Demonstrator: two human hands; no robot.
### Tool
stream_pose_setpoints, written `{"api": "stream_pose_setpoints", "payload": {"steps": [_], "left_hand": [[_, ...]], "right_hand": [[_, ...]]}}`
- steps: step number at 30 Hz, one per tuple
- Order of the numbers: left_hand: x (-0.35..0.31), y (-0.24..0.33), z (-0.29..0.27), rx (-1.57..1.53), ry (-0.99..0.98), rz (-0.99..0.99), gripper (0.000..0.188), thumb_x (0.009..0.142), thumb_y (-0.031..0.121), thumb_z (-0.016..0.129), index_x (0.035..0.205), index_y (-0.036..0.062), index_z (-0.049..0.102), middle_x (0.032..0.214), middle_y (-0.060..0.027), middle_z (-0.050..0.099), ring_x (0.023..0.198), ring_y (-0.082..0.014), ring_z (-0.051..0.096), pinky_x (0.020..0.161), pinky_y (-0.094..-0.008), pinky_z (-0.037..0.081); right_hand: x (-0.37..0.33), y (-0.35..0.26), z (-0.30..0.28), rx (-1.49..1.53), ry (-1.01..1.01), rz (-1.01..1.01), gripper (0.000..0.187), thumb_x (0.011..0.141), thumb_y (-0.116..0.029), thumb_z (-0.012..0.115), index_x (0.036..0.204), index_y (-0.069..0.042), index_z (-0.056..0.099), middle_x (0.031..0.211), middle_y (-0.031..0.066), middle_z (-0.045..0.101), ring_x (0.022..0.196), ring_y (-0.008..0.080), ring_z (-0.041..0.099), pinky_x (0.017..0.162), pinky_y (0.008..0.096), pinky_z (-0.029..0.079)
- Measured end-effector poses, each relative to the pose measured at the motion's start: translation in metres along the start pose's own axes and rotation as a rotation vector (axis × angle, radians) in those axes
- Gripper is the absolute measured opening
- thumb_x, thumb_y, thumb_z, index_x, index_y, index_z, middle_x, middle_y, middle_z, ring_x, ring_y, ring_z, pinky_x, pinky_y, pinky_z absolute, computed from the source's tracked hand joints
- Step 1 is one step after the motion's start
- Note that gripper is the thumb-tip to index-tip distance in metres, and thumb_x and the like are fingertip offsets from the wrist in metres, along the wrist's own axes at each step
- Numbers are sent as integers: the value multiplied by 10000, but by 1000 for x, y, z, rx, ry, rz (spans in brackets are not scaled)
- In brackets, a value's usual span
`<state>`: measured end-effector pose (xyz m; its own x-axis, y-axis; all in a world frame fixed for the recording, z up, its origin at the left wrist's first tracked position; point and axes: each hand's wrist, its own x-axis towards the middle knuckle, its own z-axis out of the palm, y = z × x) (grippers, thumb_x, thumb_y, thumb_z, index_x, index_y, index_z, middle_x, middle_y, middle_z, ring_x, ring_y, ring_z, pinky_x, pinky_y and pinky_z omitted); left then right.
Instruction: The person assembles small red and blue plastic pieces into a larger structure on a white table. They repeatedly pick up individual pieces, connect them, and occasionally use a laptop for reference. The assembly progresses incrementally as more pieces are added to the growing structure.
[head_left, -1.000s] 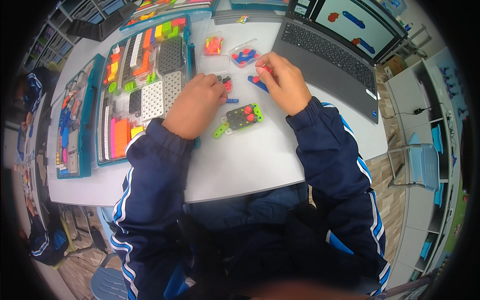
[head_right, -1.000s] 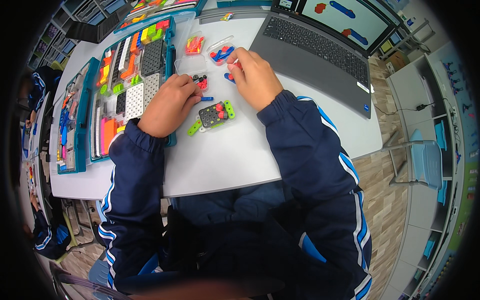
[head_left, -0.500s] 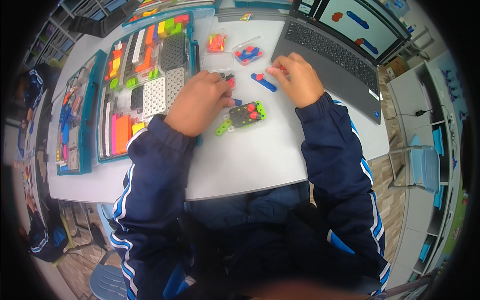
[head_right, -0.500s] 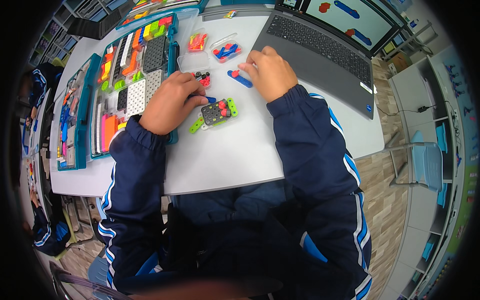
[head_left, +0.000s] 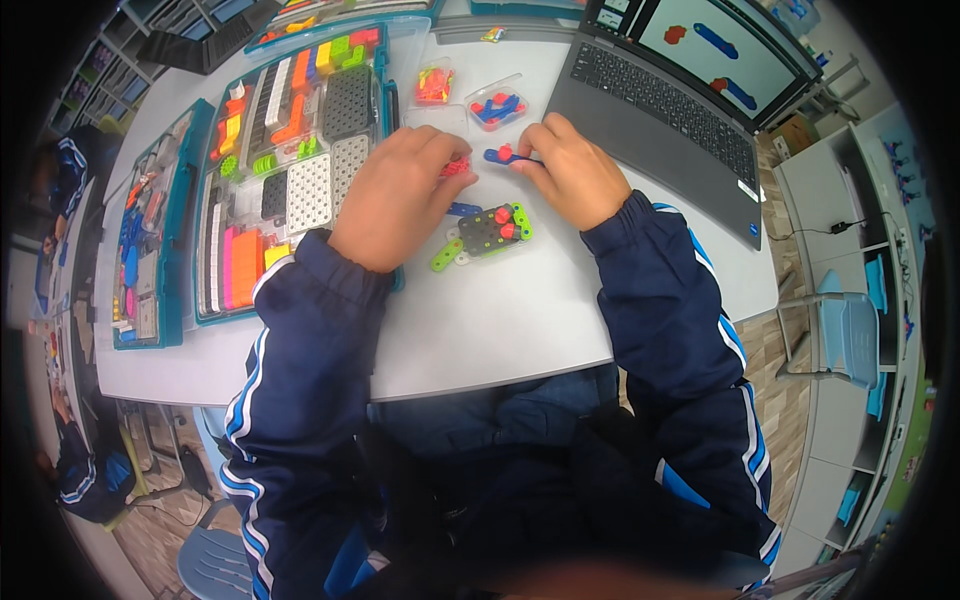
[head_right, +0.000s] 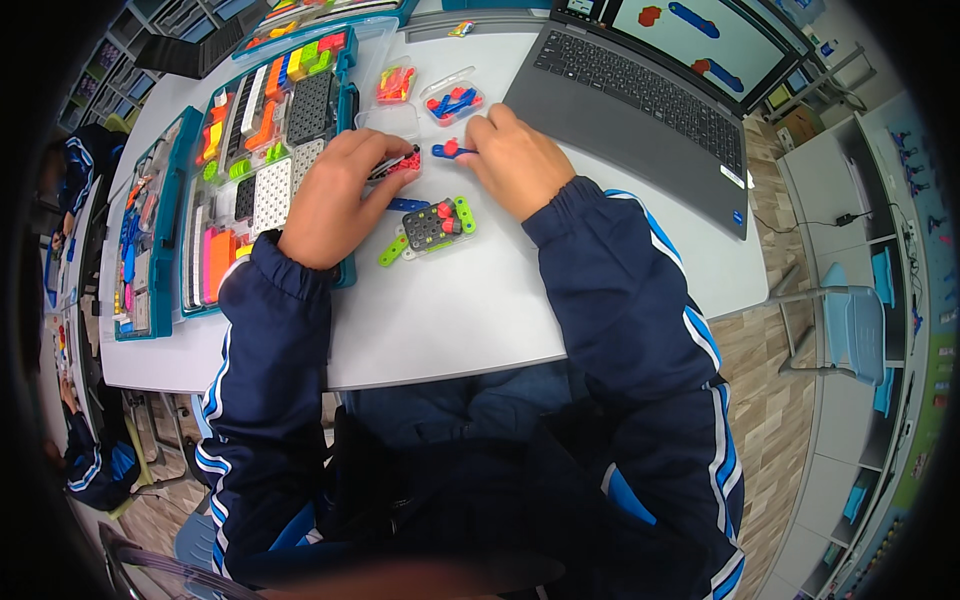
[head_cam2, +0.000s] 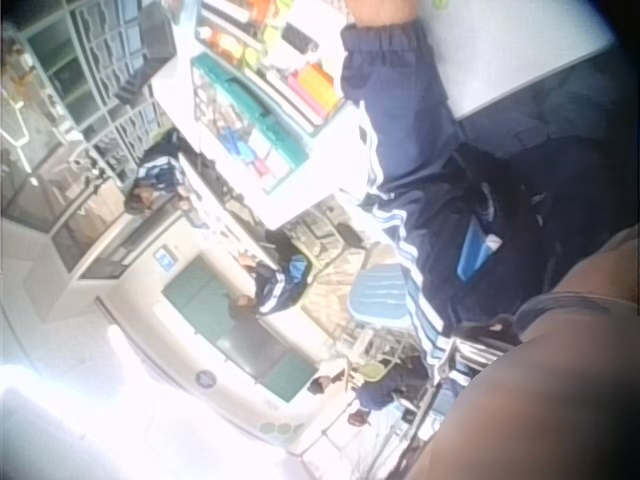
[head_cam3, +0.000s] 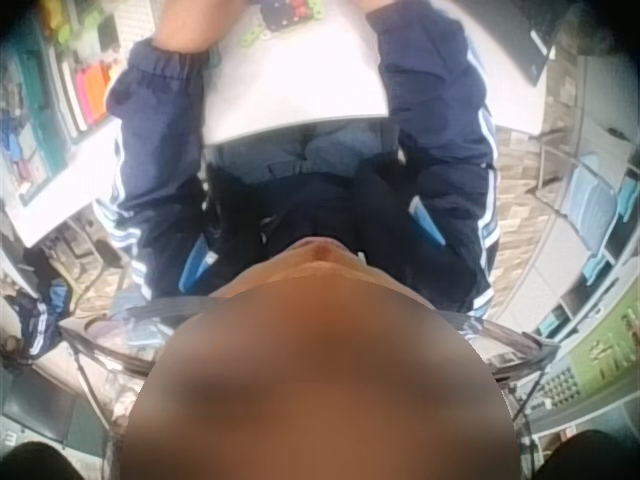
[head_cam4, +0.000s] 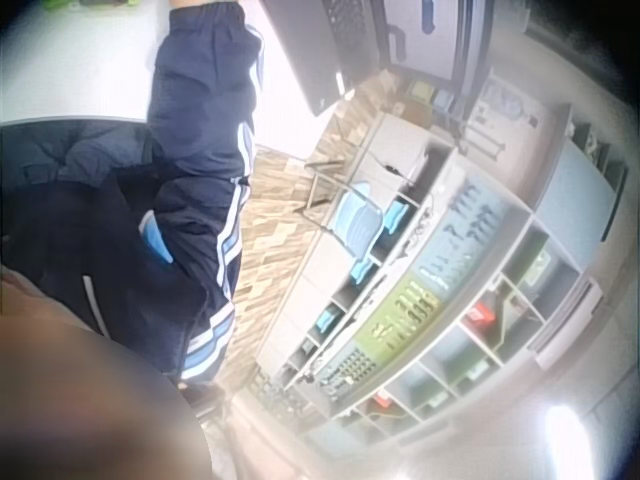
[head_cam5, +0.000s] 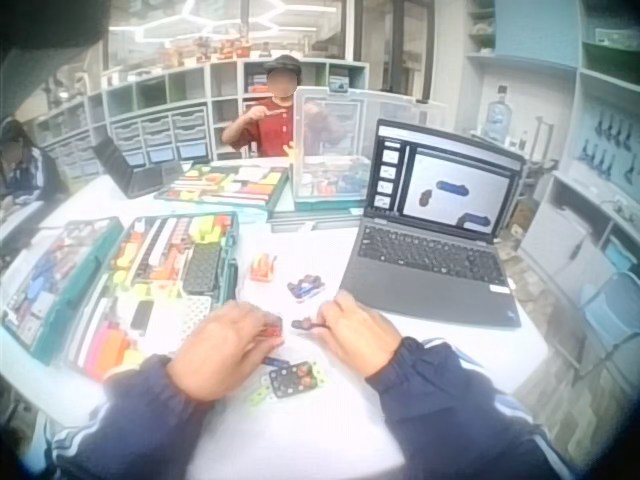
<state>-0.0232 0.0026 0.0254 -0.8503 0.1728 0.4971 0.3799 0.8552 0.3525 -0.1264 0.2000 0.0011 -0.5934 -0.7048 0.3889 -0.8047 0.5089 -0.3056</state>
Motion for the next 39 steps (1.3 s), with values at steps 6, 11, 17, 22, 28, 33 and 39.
{"api": "stream_pose_setpoints", "payload": {"steps": [6, 11, 17, 22, 28, 33, 39], "left_hand": [[0, 3, -2, -82, -7, 24, 305, 820, 129, 697, 1084, 7, 608, 934, -143, 630, 906, -321, 591, 807, -379, 478], [-1, 2, -1, -101, 2, -1, 297, 813, 113, 707, 1078, 15, 614, 921, -137, 629, 883, -303, 602, 785, -356, 488], [-1, 3, 0, -189, 152, -121, 293, 794, 74, 729, 1049, -1, 605, 923, -120, 652, 833, -230, 631, 740, -312, 499], [1, 5, -2, -259, 166, -219, 278, 806, 69, 727, 1048, 12, 601, 918, -84, 659, 847, -155, 632, 774, -268, 495], [2, 7, -7, -538, 102, -319, 287, 879, 65, 660, 1154, 24, 587, 958, -49, 658, 870, -115, 624, 814, -250, 490], [1, 4, -3, -662, 67, -281, 300, 918, 52, 592, 1218, 37, 589, 987, -59, 654, 893, -120, 625, 813, -255, 491], [1, 2, 1, -678, 111, -269, 250, 918, 78, 585, 1160, 42, 636, 944, -78, 659, 831, -133, 636, 751, -270, 500]], "right_hand": [[2, -18, -7, 198, -6, -166, 180, 859, -151, 662, 977, -66, 556, 942, 97, 512, 823, 315, 596, 693, 383, 482], [4, -21, -9, 227, 101, -220, 114, 872, -135, 638, 938, -67, 575, 912, 95, 521, 800, 311, 604, 679, 400, 491], [8, -16, -12, 325, 271, -163, 100, 901, -25, 578, 994, -41, 611, 889, 92, 595, 781, 225, 597, 694, 294, 477], [9, -16, -10, 429, 308, -101, 133, 918, -30, 572, 1050, -14, 575, 910, 75, 634, 756, 156, 601, 683, 268, 479], [7, -17, -5, 646, 207, 47, 253, 926, -60, 587, 1151, 11, 495, 964, 78, 644, 768, 113, 595, 687, 252, 482], [7, -18, -5, 769, 178, 79, 235, 930, -70, 583, 1149, -5, 529, 951, 43, 644, 777, 94, 591, 662, 231, 456], [6, -20, -8, 824, 137, 120, 227, 933, -87, 582, 1149, -23, 554, 933, 26, 643, 791, 83, 589, 653, 224, 435]]}}
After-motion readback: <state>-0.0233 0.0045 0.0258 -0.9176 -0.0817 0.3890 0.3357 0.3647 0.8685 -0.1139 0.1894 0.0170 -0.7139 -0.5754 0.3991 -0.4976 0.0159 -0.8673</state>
